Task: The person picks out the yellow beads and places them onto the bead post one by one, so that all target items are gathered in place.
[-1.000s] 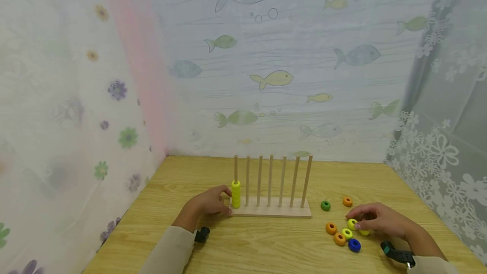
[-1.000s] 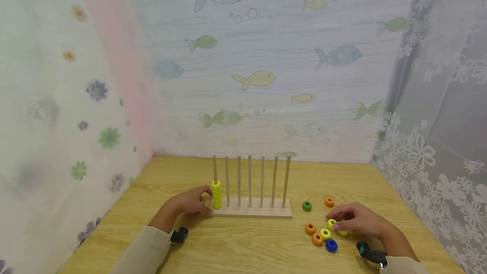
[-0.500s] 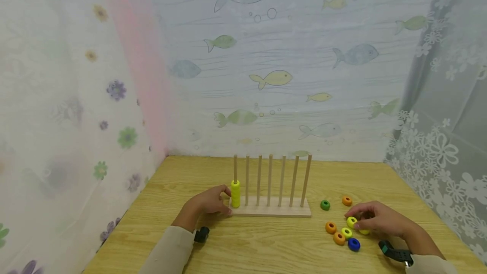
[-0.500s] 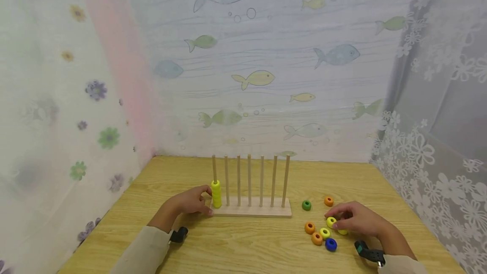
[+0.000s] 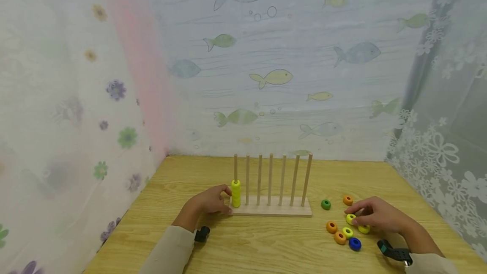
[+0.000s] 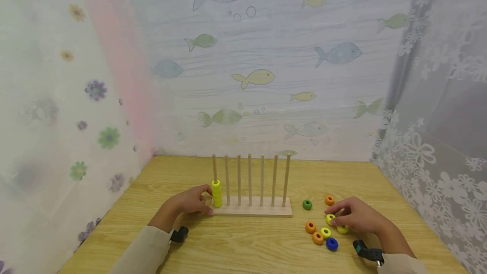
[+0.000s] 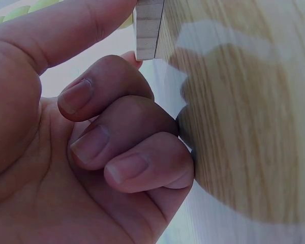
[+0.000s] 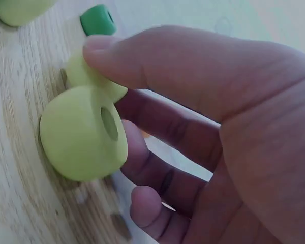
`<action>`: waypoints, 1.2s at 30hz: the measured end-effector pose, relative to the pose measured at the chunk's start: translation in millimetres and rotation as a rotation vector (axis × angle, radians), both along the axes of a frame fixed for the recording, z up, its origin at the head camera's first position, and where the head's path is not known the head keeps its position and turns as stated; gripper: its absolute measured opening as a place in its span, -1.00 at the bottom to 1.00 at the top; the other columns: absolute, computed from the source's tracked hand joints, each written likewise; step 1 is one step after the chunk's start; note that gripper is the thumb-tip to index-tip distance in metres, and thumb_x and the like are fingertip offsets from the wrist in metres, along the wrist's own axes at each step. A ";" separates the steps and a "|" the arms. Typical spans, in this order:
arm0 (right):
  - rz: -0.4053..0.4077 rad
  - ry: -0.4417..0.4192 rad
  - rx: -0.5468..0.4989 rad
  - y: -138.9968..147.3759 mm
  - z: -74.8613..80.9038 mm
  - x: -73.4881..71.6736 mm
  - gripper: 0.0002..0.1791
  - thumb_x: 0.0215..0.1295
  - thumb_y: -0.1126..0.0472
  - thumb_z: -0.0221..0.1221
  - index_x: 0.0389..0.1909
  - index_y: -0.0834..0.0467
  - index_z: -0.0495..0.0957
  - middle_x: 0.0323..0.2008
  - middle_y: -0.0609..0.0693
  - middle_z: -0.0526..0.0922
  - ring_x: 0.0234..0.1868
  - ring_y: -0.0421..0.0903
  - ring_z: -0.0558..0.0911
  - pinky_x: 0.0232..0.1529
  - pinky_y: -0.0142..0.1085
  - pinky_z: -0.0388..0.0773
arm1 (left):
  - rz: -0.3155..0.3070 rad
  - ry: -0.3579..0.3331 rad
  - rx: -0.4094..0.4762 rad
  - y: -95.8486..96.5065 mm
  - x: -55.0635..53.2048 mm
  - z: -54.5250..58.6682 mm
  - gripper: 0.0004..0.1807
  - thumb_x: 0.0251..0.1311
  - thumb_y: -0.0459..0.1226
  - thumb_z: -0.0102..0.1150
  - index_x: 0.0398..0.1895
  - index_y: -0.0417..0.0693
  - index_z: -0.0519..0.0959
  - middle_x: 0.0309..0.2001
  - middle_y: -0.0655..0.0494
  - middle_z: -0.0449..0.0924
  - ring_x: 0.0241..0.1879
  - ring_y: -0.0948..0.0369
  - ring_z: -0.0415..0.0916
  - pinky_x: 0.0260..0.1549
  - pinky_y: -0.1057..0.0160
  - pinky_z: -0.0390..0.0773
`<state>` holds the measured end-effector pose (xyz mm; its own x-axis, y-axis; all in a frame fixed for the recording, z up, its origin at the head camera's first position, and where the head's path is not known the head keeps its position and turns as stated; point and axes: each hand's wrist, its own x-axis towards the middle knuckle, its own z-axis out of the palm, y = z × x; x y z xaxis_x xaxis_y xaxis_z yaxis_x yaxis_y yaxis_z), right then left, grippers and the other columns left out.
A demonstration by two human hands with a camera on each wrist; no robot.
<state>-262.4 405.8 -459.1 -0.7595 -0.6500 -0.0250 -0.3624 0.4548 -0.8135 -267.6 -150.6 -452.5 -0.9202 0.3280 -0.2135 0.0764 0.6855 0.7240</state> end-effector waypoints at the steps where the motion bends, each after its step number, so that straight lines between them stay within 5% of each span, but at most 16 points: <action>1: 0.000 0.010 0.001 0.3 -0.1 -0.8 -0.65 0.47 0.26 0.24 0.17 0.36 0.64 -0.06 0.13 0.78 -0.33 -0.20 0.68 -0.39 -0.31 0.58 | 0.000 0.000 0.000 0.1 -0.6 -0.1 -0.44 0.15 -0.19 0.54 0.16 0.01 0.46 -0.51 0.12 0.35 -0.51 0.18 0.23 -0.46 0.21 0.28; 5: -0.015 0.047 0.017 0.5 3.2 -1.7 -0.66 0.47 0.25 0.25 0.16 0.33 0.65 -0.12 0.10 0.78 -0.40 -0.18 0.66 -0.44 -0.29 0.57 | -0.005 -0.001 0.006 0.8 -1.9 0.3 -0.44 0.16 -0.18 0.54 0.16 0.02 0.46 -0.53 0.13 0.33 -0.53 0.19 0.22 -0.47 0.22 0.27; 12: 0.011 0.029 -0.025 -6.4 13.1 -0.5 -0.61 0.50 0.25 0.22 0.20 0.41 0.59 0.07 0.36 0.67 -0.18 -0.03 0.77 -0.21 -0.20 0.71 | 0.001 0.000 -0.001 0.8 -0.7 1.3 -0.43 0.14 -0.19 0.55 0.16 0.01 0.46 -0.49 0.10 0.36 -0.49 0.17 0.24 -0.44 0.19 0.29; 25: 0.006 0.029 -0.061 -20.4 30.7 0.0 -0.58 0.49 0.27 0.23 0.21 0.47 0.54 0.15 0.53 0.55 -0.06 0.06 0.79 -0.13 -0.07 0.73 | -0.002 0.006 -0.013 -0.9 -2.5 -2.6 -0.43 0.14 -0.17 0.55 0.15 0.01 0.47 -0.49 0.10 0.35 -0.49 0.17 0.25 -0.45 0.19 0.29; 36: 0.003 0.110 -0.048 -31.8 42.9 -0.8 -0.65 0.44 0.28 0.28 0.16 0.33 0.63 0.16 0.45 0.59 -0.05 -0.13 0.77 -0.14 -0.27 0.72 | 0.000 0.002 0.008 -0.2 -0.2 -2.1 -0.44 0.16 -0.20 0.54 0.16 0.00 0.46 -0.54 0.12 0.33 -0.55 0.18 0.22 -0.49 0.20 0.27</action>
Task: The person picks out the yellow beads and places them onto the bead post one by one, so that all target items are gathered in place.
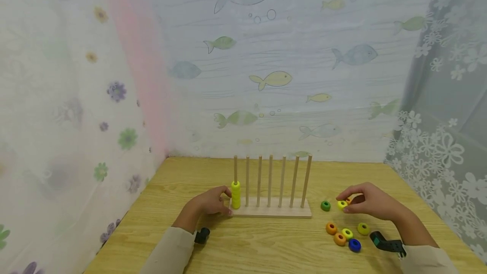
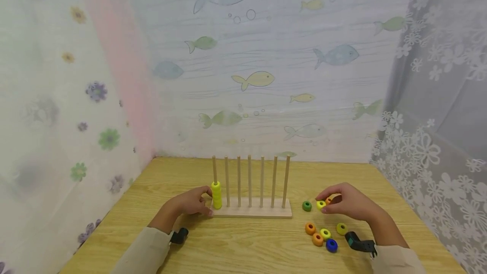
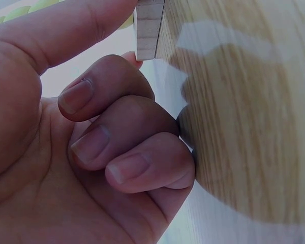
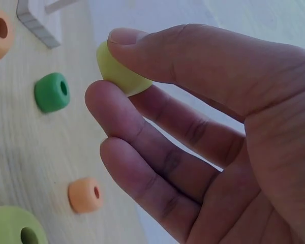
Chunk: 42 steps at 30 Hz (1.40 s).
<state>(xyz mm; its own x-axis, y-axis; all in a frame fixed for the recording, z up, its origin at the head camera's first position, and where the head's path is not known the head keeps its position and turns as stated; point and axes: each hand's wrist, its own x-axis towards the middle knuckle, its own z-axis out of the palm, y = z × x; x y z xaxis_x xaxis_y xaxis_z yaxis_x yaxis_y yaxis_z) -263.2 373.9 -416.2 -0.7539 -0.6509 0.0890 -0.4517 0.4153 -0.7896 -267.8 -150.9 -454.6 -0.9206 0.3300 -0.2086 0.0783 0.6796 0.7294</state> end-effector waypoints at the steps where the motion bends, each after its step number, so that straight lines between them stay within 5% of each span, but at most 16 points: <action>1: -0.002 0.001 0.004 -0.5 1.1 -0.4 -0.66 0.44 0.28 0.28 0.16 0.31 0.64 0.16 0.44 0.59 -0.04 -0.14 0.77 -0.14 -0.28 0.72 | 0.000 -0.001 0.001 0.1 0.1 -0.1 -0.44 0.16 -0.20 0.54 0.16 0.00 0.46 -0.54 0.12 0.33 -0.55 0.18 0.22 -0.49 0.21 0.27; 14: -0.014 -0.011 0.003 -15.2 21.4 -0.7 -0.64 0.42 0.25 0.31 0.17 0.25 0.63 0.16 0.42 0.58 -0.11 -0.09 0.79 -0.14 -0.09 0.74 | 0.007 -0.003 -0.002 1.1 0.8 0.6 -0.45 0.17 -0.21 0.53 0.15 -0.01 0.46 -0.57 0.13 0.31 -0.58 0.19 0.20 -0.53 0.22 0.26; 42: -0.033 0.073 0.007 -38.4 41.6 -4.4 -0.68 0.42 0.22 0.32 0.13 0.21 0.66 0.05 0.26 0.67 -0.15 -0.11 0.80 -0.20 -0.19 0.74 | -0.004 -0.008 -0.002 0.2 -0.8 1.0 -0.45 0.17 -0.22 0.53 0.16 -0.01 0.46 -0.59 0.13 0.31 -0.59 0.19 0.20 -0.54 0.23 0.26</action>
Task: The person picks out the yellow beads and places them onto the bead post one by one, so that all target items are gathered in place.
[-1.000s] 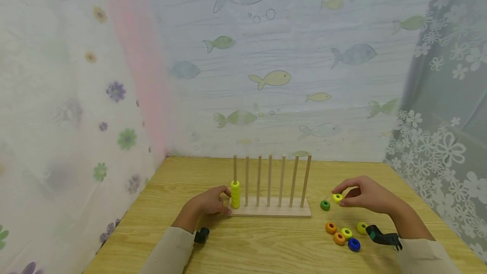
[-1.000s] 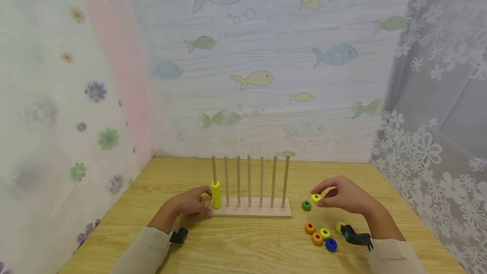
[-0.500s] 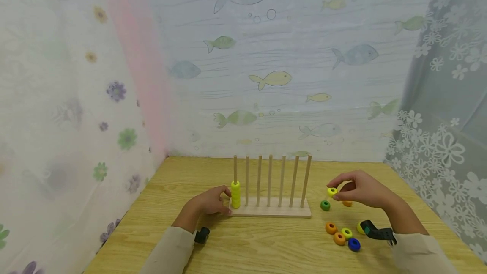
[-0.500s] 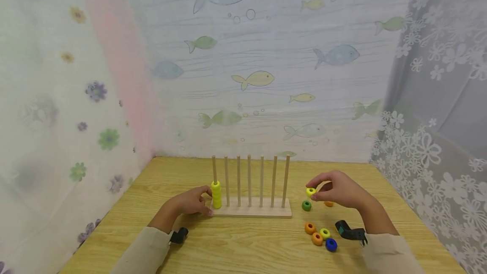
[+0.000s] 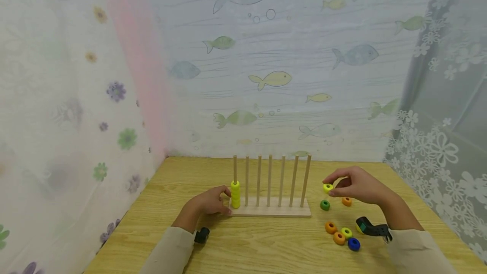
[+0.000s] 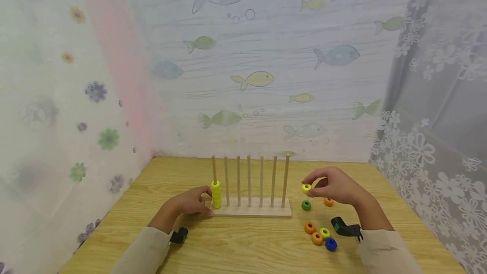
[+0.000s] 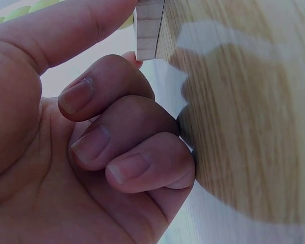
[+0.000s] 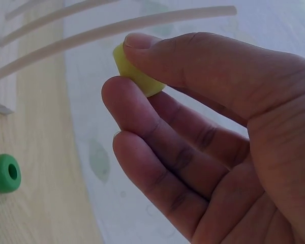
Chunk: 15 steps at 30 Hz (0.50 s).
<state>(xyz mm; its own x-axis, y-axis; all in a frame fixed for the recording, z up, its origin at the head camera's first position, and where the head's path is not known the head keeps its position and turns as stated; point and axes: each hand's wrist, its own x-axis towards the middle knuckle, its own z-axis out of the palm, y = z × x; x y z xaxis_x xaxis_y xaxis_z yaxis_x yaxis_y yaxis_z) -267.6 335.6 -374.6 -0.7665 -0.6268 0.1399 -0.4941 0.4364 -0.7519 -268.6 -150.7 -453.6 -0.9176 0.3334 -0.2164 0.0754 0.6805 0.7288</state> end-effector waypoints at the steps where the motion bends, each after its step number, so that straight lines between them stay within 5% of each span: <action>1: -0.005 -0.001 -0.001 -0.8 0.9 -0.1 -0.68 0.41 0.21 0.33 0.13 0.20 0.66 0.05 0.26 0.67 -0.15 -0.11 0.80 -0.20 -0.20 0.74 | 0.001 -0.001 0.000 0.3 0.1 0.1 -0.45 0.17 -0.21 0.53 0.16 -0.01 0.46 -0.58 0.13 0.31 -0.58 0.19 0.20 -0.53 0.23 0.26; 15: -0.023 0.028 0.010 -13.3 12.5 0.6 -0.68 0.38 0.17 0.37 0.10 0.14 0.68 0.11 0.25 0.64 -0.13 -0.08 0.79 -0.13 -0.21 0.73 | 0.012 0.002 -0.001 -0.3 0.0 -0.9 -0.44 0.15 -0.20 0.54 0.16 0.02 0.47 -0.54 0.12 0.32 -0.54 0.17 0.23 -0.48 0.20 0.27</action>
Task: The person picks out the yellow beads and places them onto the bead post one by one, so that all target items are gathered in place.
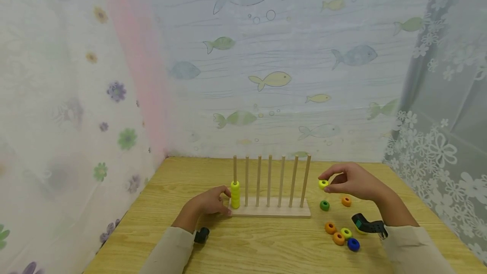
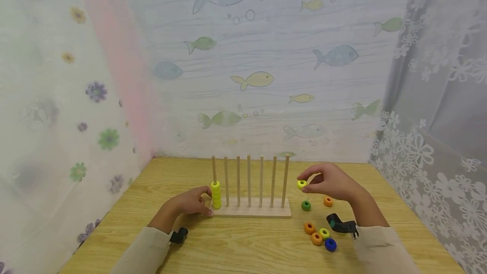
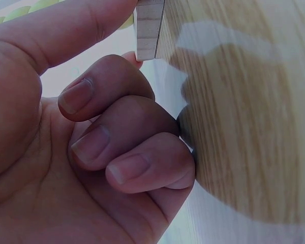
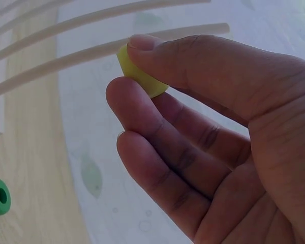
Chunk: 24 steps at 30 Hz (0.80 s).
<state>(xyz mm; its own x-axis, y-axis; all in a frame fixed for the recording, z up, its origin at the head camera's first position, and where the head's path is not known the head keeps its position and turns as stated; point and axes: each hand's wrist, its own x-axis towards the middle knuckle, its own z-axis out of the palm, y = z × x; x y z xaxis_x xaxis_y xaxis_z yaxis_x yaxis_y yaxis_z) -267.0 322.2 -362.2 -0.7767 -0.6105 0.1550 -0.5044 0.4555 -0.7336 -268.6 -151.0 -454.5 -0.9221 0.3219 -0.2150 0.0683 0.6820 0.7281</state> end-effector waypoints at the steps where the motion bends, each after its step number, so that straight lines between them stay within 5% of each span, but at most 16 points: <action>1: 0.001 0.003 0.001 -0.6 -0.1 -0.3 -0.68 0.38 0.17 0.36 0.10 0.14 0.68 0.10 0.25 0.65 -0.13 -0.09 0.79 -0.13 -0.21 0.73 | 0.000 0.000 0.000 -0.1 0.0 -0.2 -0.44 0.15 -0.20 0.54 0.17 0.02 0.47 -0.54 0.12 0.33 -0.54 0.17 0.23 -0.48 0.20 0.28; 9: 0.020 0.021 0.002 -6.9 3.2 -1.4 -0.69 0.39 0.17 0.35 0.11 0.12 0.68 0.10 0.22 0.68 -0.12 -0.04 0.80 -0.13 -0.22 0.73 | -0.005 -0.001 0.008 -0.5 -0.1 -0.2 -0.44 0.16 -0.20 0.54 0.17 0.01 0.46 -0.55 0.12 0.34 -0.55 0.18 0.24 -0.49 0.21 0.29; 24: -0.013 0.088 0.045 -32.7 16.7 -10.4 -0.65 0.37 0.14 0.37 0.13 0.15 0.69 0.13 0.19 0.67 -0.15 -0.15 0.79 -0.13 -0.29 0.71 | -0.026 0.011 -0.011 -7.5 -16.3 -0.7 -0.45 0.16 -0.20 0.53 0.16 0.01 0.46 -0.54 0.12 0.33 -0.54 0.17 0.23 -0.48 0.21 0.27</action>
